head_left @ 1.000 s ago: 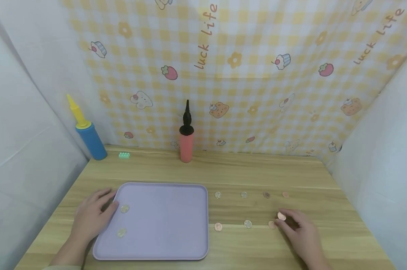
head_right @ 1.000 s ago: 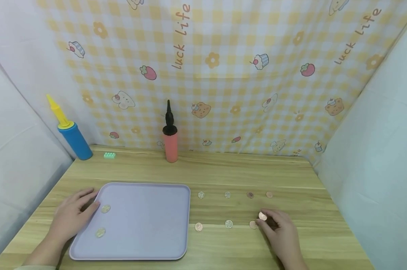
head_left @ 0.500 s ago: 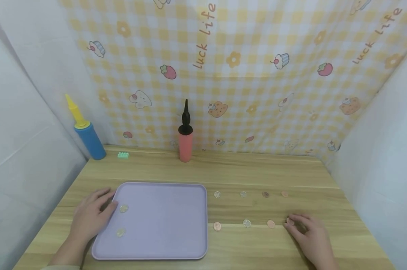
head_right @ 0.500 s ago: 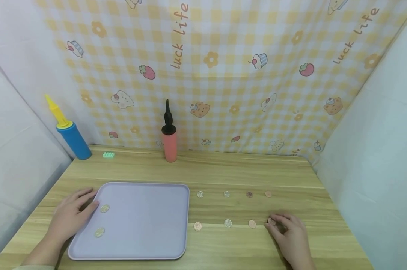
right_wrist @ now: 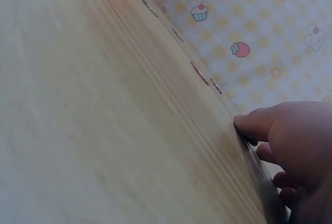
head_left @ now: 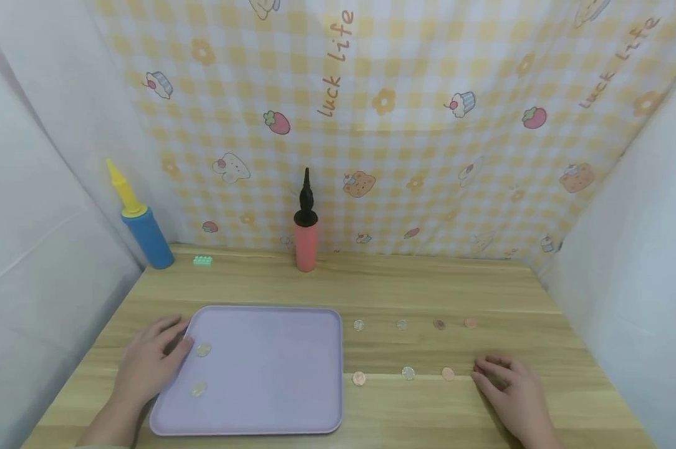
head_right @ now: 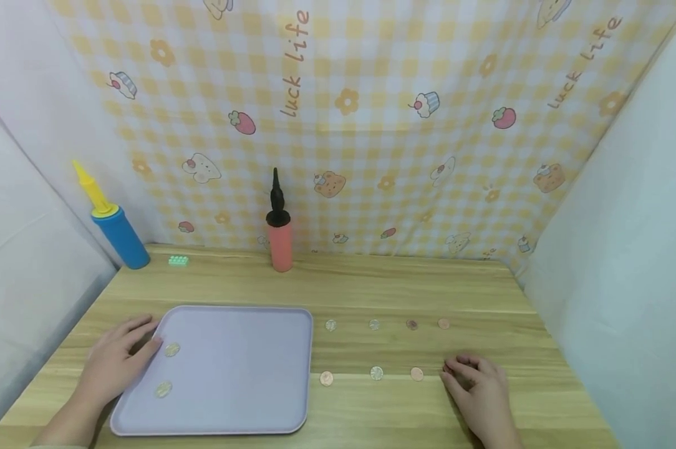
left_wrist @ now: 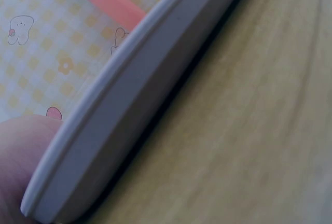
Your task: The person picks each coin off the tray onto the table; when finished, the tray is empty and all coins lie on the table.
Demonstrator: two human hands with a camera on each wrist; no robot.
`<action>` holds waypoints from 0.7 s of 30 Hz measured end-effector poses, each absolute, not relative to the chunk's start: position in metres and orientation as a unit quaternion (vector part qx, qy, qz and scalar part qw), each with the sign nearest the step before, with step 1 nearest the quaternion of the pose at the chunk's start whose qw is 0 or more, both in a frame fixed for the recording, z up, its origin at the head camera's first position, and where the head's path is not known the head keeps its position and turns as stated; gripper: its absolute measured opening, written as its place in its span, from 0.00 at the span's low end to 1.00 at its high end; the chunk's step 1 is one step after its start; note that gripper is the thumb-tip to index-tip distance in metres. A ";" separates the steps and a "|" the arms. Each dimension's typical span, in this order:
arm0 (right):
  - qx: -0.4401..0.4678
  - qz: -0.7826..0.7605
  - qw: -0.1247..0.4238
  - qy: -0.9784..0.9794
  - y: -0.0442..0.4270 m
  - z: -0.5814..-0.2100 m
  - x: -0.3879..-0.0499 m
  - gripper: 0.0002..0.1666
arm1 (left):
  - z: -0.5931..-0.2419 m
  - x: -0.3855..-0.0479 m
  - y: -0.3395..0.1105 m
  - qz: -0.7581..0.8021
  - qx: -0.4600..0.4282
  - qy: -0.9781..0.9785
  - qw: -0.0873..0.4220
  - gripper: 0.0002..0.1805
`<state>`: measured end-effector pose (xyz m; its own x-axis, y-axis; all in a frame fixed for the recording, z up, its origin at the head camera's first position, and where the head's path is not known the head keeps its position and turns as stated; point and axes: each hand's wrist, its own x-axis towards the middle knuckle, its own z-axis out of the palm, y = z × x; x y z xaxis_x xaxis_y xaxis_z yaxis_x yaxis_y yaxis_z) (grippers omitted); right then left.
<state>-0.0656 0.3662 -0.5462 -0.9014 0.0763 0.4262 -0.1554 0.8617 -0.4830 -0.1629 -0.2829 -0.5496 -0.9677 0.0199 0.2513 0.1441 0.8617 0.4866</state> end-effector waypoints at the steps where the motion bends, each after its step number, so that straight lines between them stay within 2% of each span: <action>1: 0.021 0.263 0.219 -0.939 0.366 -0.546 -0.066 0.14 | -0.549 -0.162 -0.283 -0.259 -0.042 -0.958 0.119 0.27; 21: 0.007 0.270 0.213 -0.939 0.367 -0.548 -0.067 0.12 | -0.551 -0.163 -0.284 -0.260 -0.048 -0.957 0.121 0.27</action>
